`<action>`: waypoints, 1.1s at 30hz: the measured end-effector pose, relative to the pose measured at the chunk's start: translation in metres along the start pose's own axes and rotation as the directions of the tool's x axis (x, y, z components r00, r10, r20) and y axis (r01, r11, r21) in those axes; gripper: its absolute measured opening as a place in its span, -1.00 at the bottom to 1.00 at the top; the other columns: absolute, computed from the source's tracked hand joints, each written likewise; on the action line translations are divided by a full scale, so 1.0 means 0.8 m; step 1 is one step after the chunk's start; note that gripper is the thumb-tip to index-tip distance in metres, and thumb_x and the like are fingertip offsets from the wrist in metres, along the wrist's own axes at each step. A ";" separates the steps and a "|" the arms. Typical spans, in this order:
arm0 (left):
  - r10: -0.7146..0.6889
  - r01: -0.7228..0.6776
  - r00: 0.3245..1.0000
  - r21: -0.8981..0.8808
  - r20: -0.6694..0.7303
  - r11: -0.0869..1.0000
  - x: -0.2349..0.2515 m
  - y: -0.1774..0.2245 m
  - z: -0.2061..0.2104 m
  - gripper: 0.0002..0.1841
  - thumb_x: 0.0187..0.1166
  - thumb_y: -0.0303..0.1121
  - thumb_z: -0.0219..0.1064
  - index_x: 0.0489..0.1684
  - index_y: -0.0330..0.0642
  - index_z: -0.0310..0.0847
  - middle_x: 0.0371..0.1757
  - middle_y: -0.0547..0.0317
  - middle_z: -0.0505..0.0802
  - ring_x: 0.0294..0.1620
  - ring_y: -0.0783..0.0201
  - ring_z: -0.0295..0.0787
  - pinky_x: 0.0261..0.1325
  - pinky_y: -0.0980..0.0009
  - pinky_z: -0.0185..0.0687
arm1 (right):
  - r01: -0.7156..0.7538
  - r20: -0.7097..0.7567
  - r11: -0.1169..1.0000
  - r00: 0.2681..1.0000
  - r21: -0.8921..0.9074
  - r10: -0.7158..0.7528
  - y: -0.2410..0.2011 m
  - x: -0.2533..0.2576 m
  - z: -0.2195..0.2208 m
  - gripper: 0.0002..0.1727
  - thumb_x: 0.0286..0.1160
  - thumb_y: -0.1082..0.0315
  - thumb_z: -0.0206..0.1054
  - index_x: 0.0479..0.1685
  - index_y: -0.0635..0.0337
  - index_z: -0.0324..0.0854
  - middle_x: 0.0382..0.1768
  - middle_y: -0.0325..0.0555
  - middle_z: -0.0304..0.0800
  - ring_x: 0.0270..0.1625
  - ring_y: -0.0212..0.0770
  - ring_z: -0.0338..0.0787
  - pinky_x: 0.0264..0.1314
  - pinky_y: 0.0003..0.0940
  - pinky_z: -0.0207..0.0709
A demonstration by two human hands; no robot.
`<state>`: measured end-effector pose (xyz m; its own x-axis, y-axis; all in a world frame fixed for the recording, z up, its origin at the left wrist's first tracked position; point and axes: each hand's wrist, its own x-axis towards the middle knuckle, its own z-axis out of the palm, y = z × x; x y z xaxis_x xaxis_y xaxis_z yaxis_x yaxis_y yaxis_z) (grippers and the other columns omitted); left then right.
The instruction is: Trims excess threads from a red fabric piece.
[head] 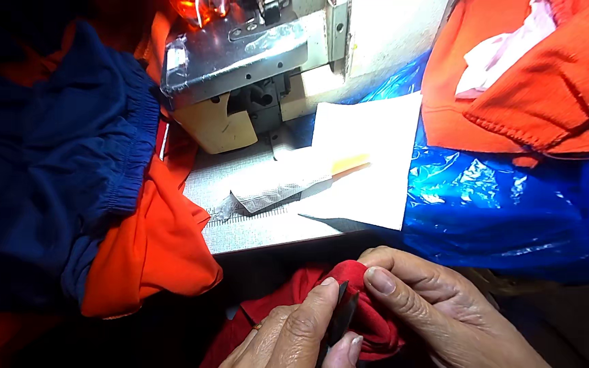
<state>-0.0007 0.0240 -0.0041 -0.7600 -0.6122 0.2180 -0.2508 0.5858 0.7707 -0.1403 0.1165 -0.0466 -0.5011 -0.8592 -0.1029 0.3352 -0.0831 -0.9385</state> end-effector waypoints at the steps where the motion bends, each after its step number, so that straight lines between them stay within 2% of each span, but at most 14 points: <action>1: 0.000 0.000 1.000 -0.039 -0.018 0.999 0.000 -0.002 0.002 -0.75 0.58 -0.47 0.37 0.04 -0.52 0.78 -0.13 -0.07 0.93 -0.07 0.51 0.84 0.10 0.66 0.68 | 0.010 0.001 1.000 1.000 0.017 -0.010 0.001 -0.001 0.001 -0.78 0.75 0.20 0.21 -0.25 -0.04 0.71 -0.32 -0.45 0.76 -0.22 -0.62 0.74 -0.11 -0.68 0.66; 4: -0.010 0.005 0.999 -0.110 -0.044 0.994 -0.001 -0.006 0.007 -0.78 0.57 -0.52 0.37 0.03 -0.52 0.78 -0.14 -0.04 0.93 -0.09 0.54 0.84 0.07 0.67 0.71 | 0.012 0.016 0.999 1.000 0.041 -0.012 0.000 -0.002 0.002 -0.80 0.74 0.20 0.23 -0.24 -0.05 0.72 -0.30 -0.47 0.75 -0.21 -0.63 0.73 -0.10 -0.69 0.65; 8: -0.012 0.011 1.000 -0.093 -0.006 0.996 -0.001 -0.005 0.002 -0.74 0.58 -0.49 0.35 0.07 -0.54 0.76 -0.19 -0.07 0.92 -0.16 0.50 0.84 0.00 0.65 0.71 | -0.002 -0.003 0.998 1.000 0.061 0.002 -0.001 -0.001 0.004 -0.75 0.77 0.22 0.19 -0.28 0.00 0.72 -0.37 -0.44 0.73 -0.26 -0.64 0.71 -0.16 -0.72 0.62; 11: 0.004 -0.002 0.999 -0.048 0.036 0.999 -0.001 -0.001 -0.005 -0.70 0.58 -0.45 0.35 0.11 -0.54 0.77 -0.16 -0.10 0.92 -0.13 0.47 0.82 0.04 0.65 0.68 | -0.105 -0.097 0.989 0.989 0.105 0.115 -0.012 0.001 0.009 -0.72 0.71 0.42 0.15 -0.34 0.09 0.73 -0.42 -0.34 0.81 -0.32 -0.55 0.78 -0.18 -0.65 0.68; 14: 0.018 -0.018 0.998 0.005 0.053 1.000 -0.001 0.000 -0.008 -0.69 0.58 -0.43 0.36 0.11 -0.53 0.78 -0.18 -0.12 0.92 -0.15 0.44 0.80 0.02 0.65 0.64 | -0.125 -0.028 0.981 0.991 0.152 0.130 -0.007 0.001 0.003 -0.71 0.78 0.36 0.11 -0.27 0.02 0.73 -0.35 -0.36 0.81 -0.24 -0.56 0.79 -0.10 -0.63 0.69; 16: 0.015 -0.017 0.998 0.024 0.066 1.000 -0.001 0.001 -0.010 -0.69 0.57 -0.43 0.36 0.12 -0.52 0.79 -0.21 -0.11 0.91 -0.19 0.43 0.77 -0.04 0.64 0.62 | -0.130 -0.037 0.971 0.989 0.200 0.140 -0.005 0.001 0.003 -0.70 0.77 0.39 0.11 -0.23 0.06 0.79 -0.33 -0.30 0.86 -0.21 -0.51 0.83 -0.05 -0.59 0.73; 25: 0.013 -0.018 0.997 0.059 0.082 0.998 0.002 0.002 -0.011 -0.69 0.56 -0.43 0.37 0.11 -0.51 0.80 -0.22 -0.09 0.91 -0.20 0.44 0.76 -0.05 0.66 0.60 | -0.157 -0.035 0.963 0.985 0.218 0.169 -0.007 0.003 0.004 -0.69 0.77 0.38 0.10 -0.26 0.03 0.78 -0.34 -0.30 0.85 -0.20 -0.51 0.83 -0.02 -0.59 0.72; 27: 0.013 -0.016 0.998 0.046 0.063 0.999 0.002 0.001 -0.009 -0.69 0.56 -0.43 0.37 0.10 -0.51 0.80 -0.22 -0.09 0.91 -0.20 0.45 0.76 -0.04 0.67 0.61 | -0.158 -0.035 0.963 0.985 0.219 0.170 -0.007 0.003 0.004 -0.69 0.75 0.41 0.09 -0.27 0.03 0.76 -0.35 -0.29 0.84 -0.20 -0.51 0.82 -0.03 -0.58 0.72; 30: 0.019 -0.019 1.000 -0.048 0.010 0.999 0.000 -0.002 -0.002 -0.69 0.58 -0.44 0.35 0.11 -0.54 0.77 -0.18 -0.09 0.91 -0.13 0.49 0.78 0.03 0.68 0.64 | -0.138 -0.007 0.967 0.990 0.214 0.143 -0.008 0.002 0.003 -0.77 0.74 0.32 0.20 -0.25 -0.01 0.76 -0.36 -0.35 0.84 -0.23 -0.55 0.81 -0.07 -0.62 0.71; 33: 0.004 -0.014 0.999 -0.198 -0.048 0.980 -0.002 -0.008 0.005 -0.70 0.62 -0.44 0.33 0.13 -0.53 0.73 -0.21 0.00 0.88 -0.23 0.56 0.76 -0.11 0.70 0.67 | -0.096 0.034 0.968 0.995 0.230 0.091 -0.007 0.001 0.004 -0.87 0.67 0.28 0.30 -0.18 0.00 0.75 -0.32 -0.36 0.82 -0.22 -0.56 0.80 -0.07 -0.63 0.70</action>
<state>-0.0001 0.0237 -0.0115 -0.7315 -0.6345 0.2498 -0.1169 0.4776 0.8707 -0.1402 0.1147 -0.0401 -0.4415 -0.8797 -0.1766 0.5564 -0.1140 -0.8231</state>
